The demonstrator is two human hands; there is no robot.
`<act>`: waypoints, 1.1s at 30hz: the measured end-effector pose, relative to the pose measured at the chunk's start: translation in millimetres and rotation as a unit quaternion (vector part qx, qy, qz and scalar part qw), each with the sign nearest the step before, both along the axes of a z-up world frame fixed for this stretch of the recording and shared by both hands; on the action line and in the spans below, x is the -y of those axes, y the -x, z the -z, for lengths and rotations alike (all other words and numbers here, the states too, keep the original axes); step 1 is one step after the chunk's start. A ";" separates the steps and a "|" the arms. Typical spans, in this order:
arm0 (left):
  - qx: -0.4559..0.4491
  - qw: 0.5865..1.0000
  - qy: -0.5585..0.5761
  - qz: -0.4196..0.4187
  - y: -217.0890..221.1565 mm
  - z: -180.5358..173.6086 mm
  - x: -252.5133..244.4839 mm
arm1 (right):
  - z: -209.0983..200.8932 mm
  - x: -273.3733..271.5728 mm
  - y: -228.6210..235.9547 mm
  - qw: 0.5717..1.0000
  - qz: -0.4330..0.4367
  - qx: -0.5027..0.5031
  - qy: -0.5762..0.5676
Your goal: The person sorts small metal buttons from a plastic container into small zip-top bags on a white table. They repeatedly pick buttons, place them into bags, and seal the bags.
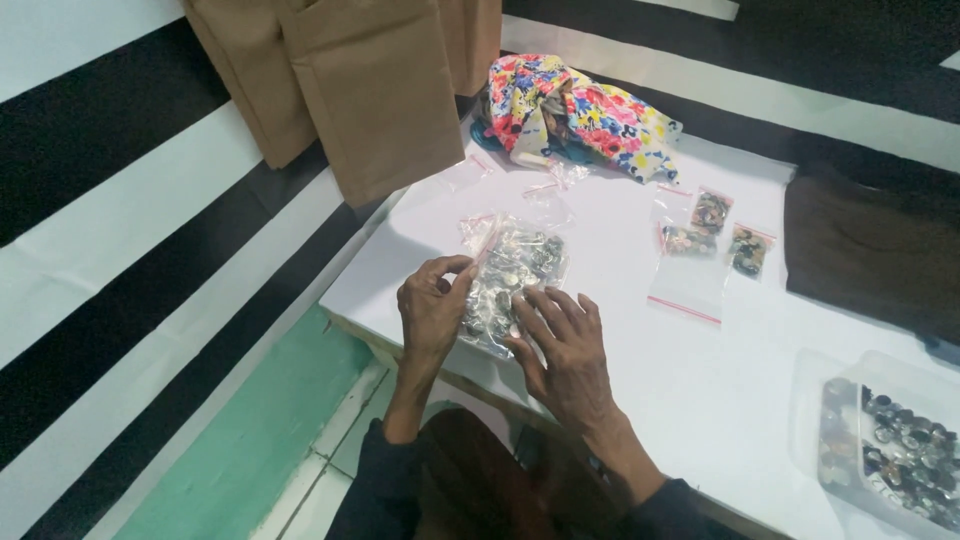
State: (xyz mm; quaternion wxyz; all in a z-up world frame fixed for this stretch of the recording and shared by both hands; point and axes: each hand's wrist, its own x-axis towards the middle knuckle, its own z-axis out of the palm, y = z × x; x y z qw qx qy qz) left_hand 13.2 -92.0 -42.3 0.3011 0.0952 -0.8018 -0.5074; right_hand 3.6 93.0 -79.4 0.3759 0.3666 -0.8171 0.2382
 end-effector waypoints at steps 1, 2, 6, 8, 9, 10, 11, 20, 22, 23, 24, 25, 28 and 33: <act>0.002 1.000 0.001 0.000 -1.5 0.3 -0.6 | 3.9 -0.1 1.6 1.000 0.000 0.002 0.001; 0.004 1.000 -0.009 -0.001 -2.8 0.8 -1.3 | 8.0 -0.4 3.3 1.000 0.004 0.003 -0.010; 0.023 1.000 0.004 -0.017 1.3 9.7 3.4 | 9.8 1.4 4.4 1.000 0.014 0.003 -0.018; 0.020 0.999 0.023 -0.018 2.8 12.0 4.9 | 10.3 0.3 3.6 1.000 0.012 0.008 -0.013; 0.017 0.999 0.041 -0.021 3.3 13.7 5.8 | 10.6 -0.2 3.3 1.000 0.009 0.013 -0.010; 0.017 0.999 0.040 -0.021 1.9 11.1 4.7 | 10.2 -0.1 3.2 1.000 0.009 0.014 -0.011; 0.018 0.999 0.030 -0.020 0.7 8.3 3.4 | 9.8 -0.1 3.0 1.000 0.003 0.019 -0.005; -0.005 1.000 0.017 0.001 0.2 9.8 0.1 | 10.1 2.5 -1.5 0.999 -0.007 0.032 0.011; -0.015 1.000 0.027 0.005 2.0 13.0 1.0 | 11.2 3.0 -0.3 0.999 -0.005 0.032 0.011; -0.012 1.000 0.025 0.004 2.1 14.3 0.9 | 12.3 2.5 -0.2 0.999 -0.004 0.031 0.009; -0.010 1.000 0.022 0.003 2.2 15.7 0.8 | 13.5 2.1 -0.1 0.999 -0.002 0.031 0.007; -0.010 1.000 0.022 0.003 1.7 15.2 0.3 | 13.1 2.1 -0.8 0.999 -0.002 0.031 0.007; -0.005 1.000 0.004 0.000 0.8 11.5 -1.0 | 11.0 2.6 -0.5 0.999 -0.011 0.039 0.018; -0.014 1.000 0.000 0.010 1.4 11.0 -2.6 | 11.5 5.9 1.2 1.000 0.005 0.009 -0.003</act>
